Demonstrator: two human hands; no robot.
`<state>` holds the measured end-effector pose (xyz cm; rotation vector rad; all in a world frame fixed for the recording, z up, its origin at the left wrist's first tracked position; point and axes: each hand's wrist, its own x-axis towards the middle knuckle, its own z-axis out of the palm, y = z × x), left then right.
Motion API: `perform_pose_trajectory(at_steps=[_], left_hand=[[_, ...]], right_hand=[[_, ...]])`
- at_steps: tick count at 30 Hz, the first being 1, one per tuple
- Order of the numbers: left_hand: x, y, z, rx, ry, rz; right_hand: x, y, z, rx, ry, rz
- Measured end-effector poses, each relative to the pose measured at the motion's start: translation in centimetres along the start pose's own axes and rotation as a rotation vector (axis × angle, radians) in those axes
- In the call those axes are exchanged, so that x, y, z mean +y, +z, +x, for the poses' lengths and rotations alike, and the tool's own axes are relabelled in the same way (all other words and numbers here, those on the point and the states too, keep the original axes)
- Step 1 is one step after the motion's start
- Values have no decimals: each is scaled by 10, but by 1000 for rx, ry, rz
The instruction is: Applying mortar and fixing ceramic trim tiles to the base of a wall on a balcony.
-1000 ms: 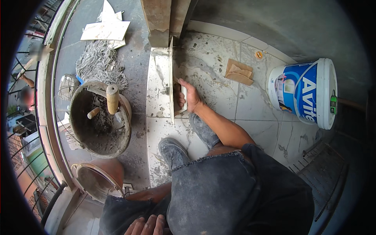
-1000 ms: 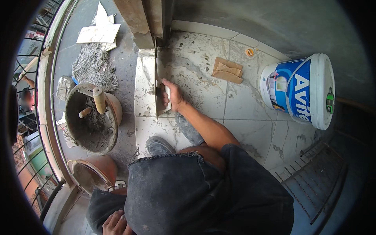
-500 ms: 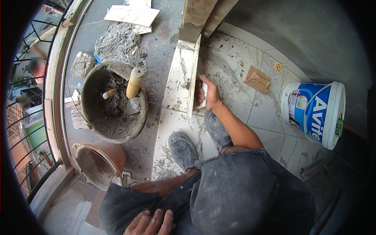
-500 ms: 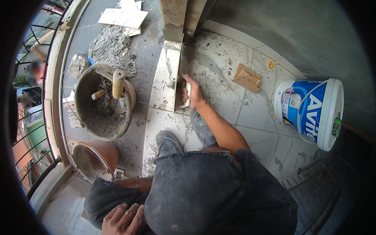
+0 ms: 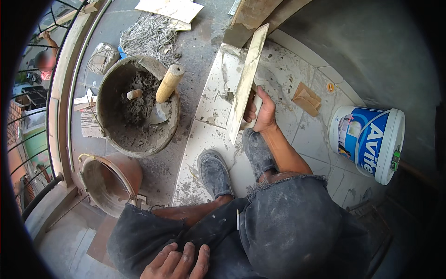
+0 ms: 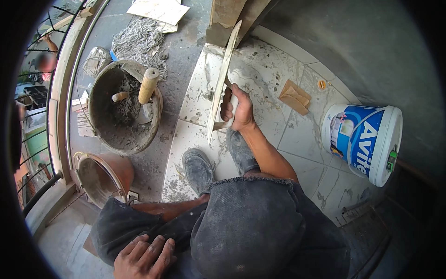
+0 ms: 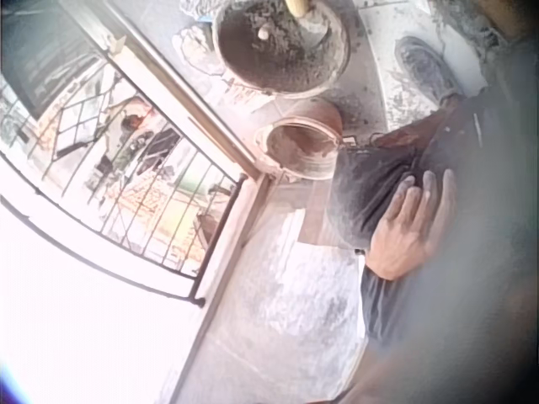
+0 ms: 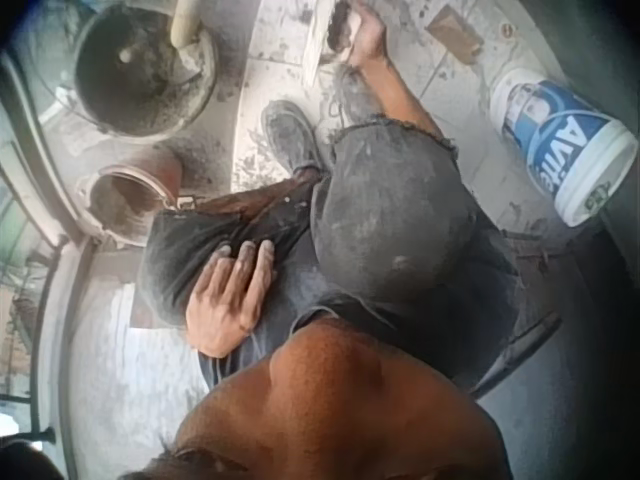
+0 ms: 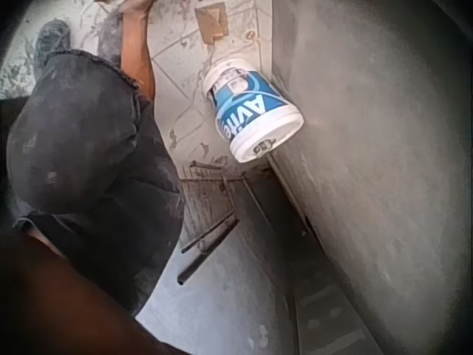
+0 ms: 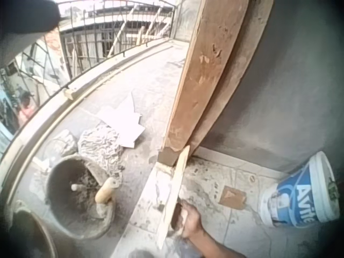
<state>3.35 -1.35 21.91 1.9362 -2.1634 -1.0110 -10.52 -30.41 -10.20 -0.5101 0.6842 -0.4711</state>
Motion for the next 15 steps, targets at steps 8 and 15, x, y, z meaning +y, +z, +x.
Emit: perform_pose_trajectory(at_steps=[8, 15], left_hand=[[-2, 4, -1, 27, 34, -3], [-2, 4, -4, 13, -4, -31]], right_hand=[[24, -31, 7, 181, 114, -6], [36, -34, 25, 207, 231, 53]])
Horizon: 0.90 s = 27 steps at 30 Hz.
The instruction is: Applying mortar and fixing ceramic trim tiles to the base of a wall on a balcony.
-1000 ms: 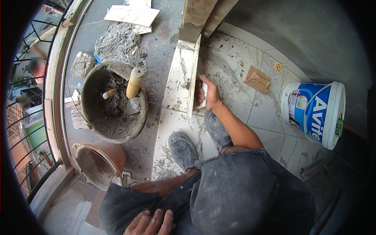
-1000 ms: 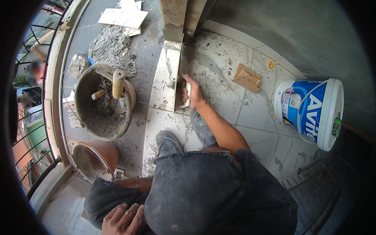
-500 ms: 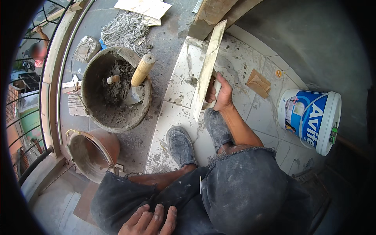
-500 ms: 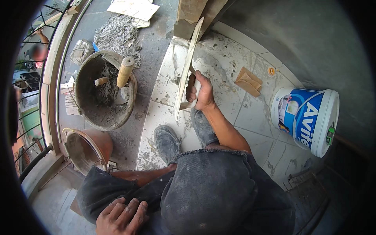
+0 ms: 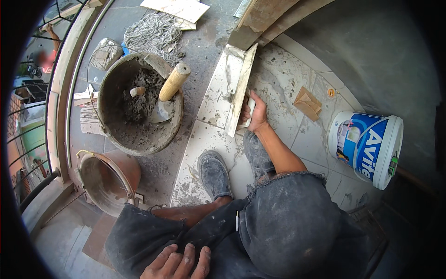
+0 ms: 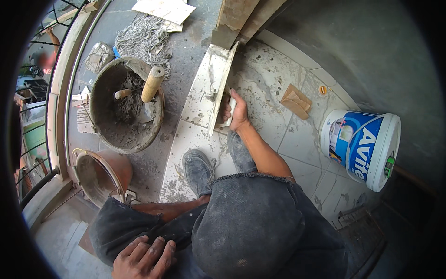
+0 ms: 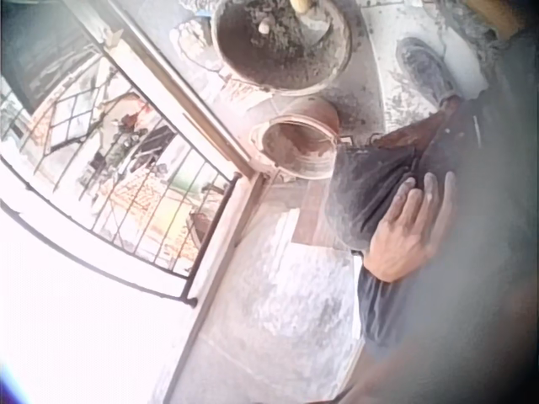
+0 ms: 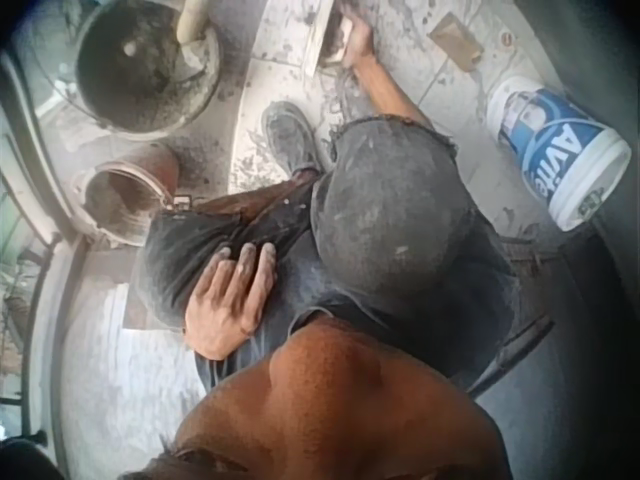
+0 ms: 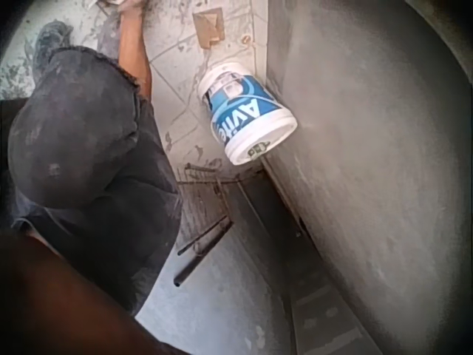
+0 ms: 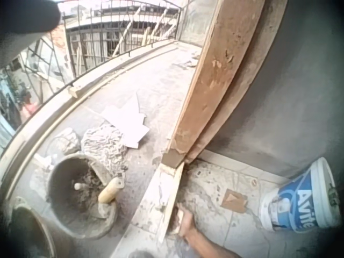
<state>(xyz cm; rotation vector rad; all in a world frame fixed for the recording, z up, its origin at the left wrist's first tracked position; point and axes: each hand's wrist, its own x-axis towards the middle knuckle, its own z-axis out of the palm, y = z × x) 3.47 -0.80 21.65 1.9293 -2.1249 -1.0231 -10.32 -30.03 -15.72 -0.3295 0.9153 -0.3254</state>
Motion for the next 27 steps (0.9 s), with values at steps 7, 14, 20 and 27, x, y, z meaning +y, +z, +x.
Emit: perform_pose_trajectory(at_steps=[7, 14, 20, 27], left_hand=[[-2, 0, 3, 25, 2, -8], [-2, -2, 5, 25, -6, -19], [0, -1, 5, 9, -6, -10], [-1, -1, 2, 10, 17, -6]], right_hand=[[-4, 11, 1, 60, -14, -54], [-4, 5, 6, 18, -9, -61], [-4, 1, 9, -61, -55, -42], [-7, 9, 1, -30, -66, -54]])
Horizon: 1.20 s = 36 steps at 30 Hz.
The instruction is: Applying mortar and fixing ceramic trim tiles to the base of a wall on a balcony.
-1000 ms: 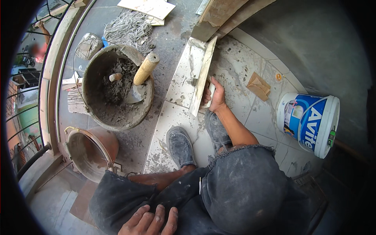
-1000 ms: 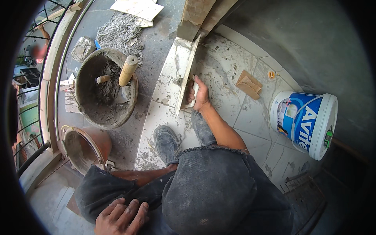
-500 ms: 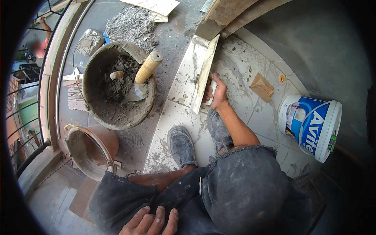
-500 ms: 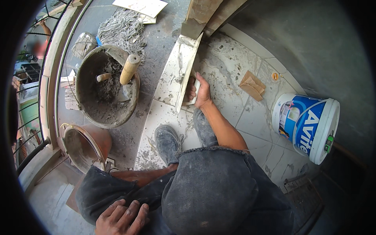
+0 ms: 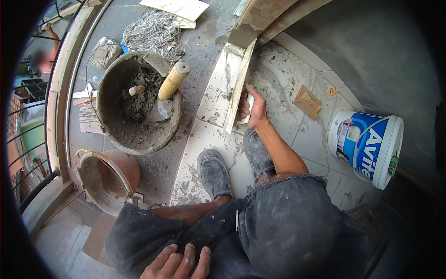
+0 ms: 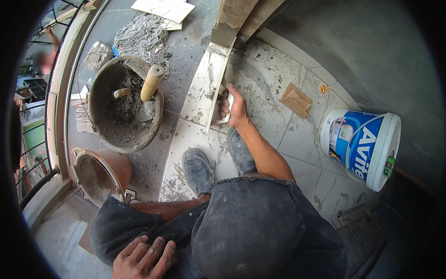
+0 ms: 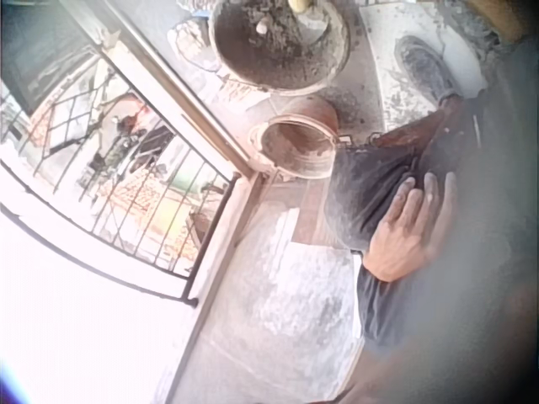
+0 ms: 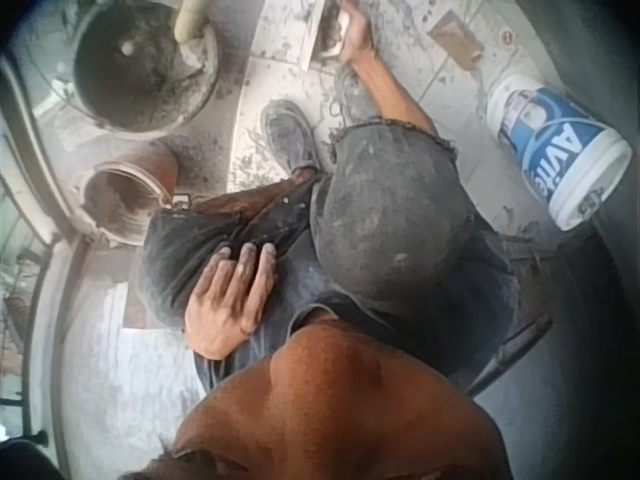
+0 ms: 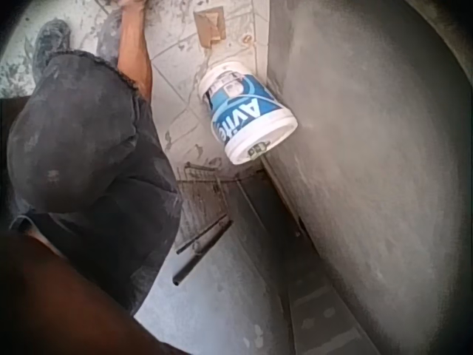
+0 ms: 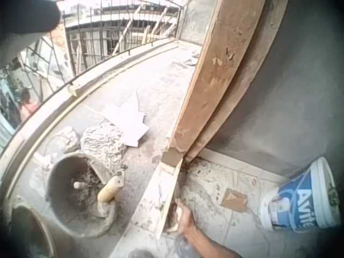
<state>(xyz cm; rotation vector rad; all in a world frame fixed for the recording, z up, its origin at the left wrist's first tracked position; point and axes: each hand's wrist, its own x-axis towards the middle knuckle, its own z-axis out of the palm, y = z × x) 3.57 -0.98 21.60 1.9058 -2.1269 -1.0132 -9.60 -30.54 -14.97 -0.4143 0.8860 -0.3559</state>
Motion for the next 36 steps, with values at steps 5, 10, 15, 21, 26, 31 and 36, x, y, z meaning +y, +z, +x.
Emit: perform_pose_trajectory(at_steps=[5, 10, 15, 21, 26, 31, 36], left_hand=[[-1, 1, -1, 11, 26, 14], [-1, 0, -2, 9, 71, 24], [1, -1, -11, 28, 88, 40], [-5, 11, -18, 204, 210, -15], [8, 26, -41, 385, 207, -194], [-6, 30, -49, 794, 253, -160], [-27, 62, -65, 1141, -17, -50]], right_hand=[[-11, 14, -13, -7, -36, 20], [-30, 28, -47, -120, -149, 32], [-60, 45, -108, -161, -393, -81], [-119, 62, -149, -15, -501, -574], [-178, 143, -181, -271, -768, -543], [-150, 132, -161, -95, -654, -1199], [-152, 121, -161, -88, -530, -1497]])
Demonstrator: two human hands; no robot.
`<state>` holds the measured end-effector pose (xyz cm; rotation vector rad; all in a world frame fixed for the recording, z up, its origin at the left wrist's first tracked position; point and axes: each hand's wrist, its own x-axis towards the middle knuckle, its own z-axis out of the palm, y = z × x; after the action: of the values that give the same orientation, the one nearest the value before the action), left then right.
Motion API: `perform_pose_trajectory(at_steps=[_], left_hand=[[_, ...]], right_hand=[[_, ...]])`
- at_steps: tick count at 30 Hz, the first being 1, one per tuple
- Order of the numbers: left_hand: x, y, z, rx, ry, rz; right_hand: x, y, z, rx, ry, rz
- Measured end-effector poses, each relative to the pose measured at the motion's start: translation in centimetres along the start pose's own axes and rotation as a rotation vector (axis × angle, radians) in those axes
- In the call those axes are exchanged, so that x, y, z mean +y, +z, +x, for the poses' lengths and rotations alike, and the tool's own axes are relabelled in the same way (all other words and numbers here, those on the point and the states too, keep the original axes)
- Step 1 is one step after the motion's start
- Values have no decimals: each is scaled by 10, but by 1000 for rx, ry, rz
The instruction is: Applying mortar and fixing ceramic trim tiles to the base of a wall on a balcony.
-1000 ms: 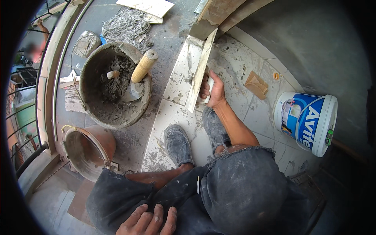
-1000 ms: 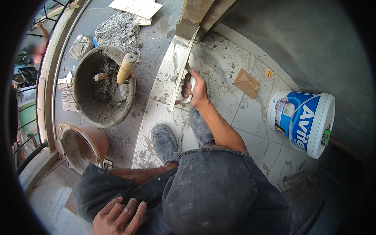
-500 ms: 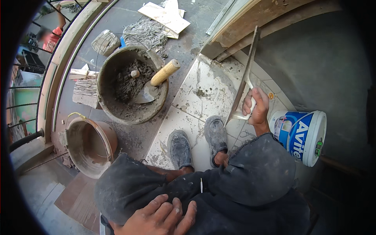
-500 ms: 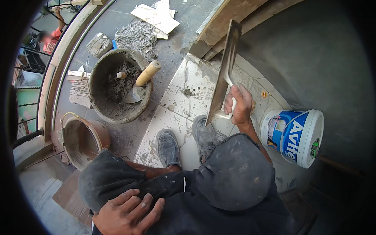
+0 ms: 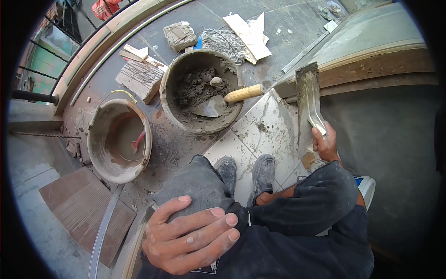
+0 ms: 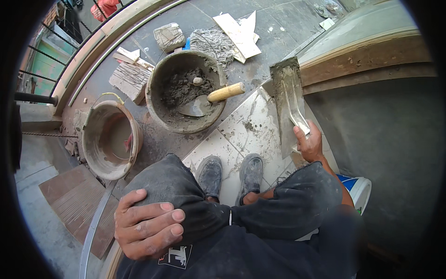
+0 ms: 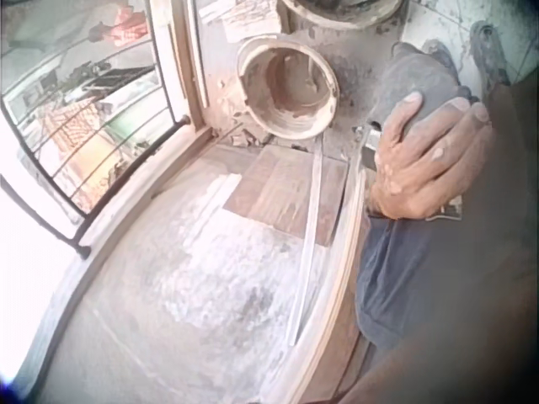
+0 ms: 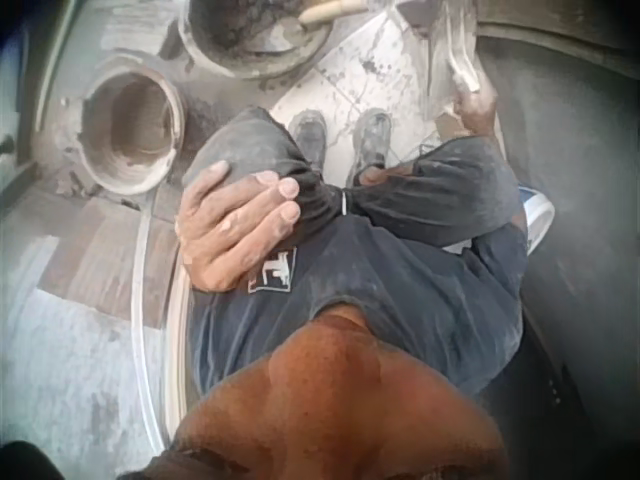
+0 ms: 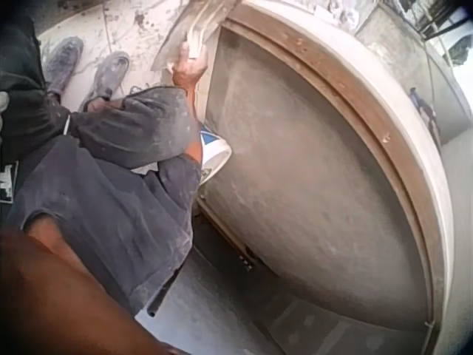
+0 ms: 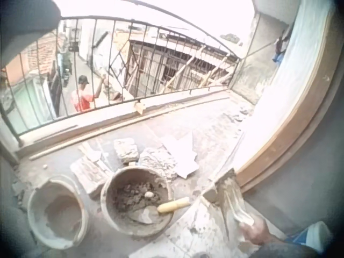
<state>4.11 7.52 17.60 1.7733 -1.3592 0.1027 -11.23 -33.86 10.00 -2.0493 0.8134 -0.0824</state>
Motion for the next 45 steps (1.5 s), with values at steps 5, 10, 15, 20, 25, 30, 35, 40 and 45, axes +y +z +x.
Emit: perform_pose_trajectory(at_steps=[5, 10, 15, 20, 25, 30, 35, 40, 45], left_hand=[[7, -4, -23, 17, -268, -87], [8, -2, -35, 113, -333, -163], [8, 10, -35, 234, -377, -214], [12, 21, -43, 318, -397, -189], [24, 32, -52, 360, -404, -130], [14, 15, -33, 227, -473, -160], [-9, -19, 24, -267, -270, -144], [11, 2, 110, -529, -153, 27], [27, 72, 171, -1122, -105, -52]], right_hand=[[-64, -26, 30, 82, -308, 120], [-132, 0, 55, -222, -94, -22], [-134, 90, 65, -593, 25, -38], [-100, 210, 81, -620, 213, 101], [-82, 257, 94, -544, 68, -3], [-91, 128, 86, -579, -514, -259], [27, -45, 84, -530, -47, -591], [299, -83, -8, -319, 275, -896], [325, -41, -45, -93, 445, -706]])
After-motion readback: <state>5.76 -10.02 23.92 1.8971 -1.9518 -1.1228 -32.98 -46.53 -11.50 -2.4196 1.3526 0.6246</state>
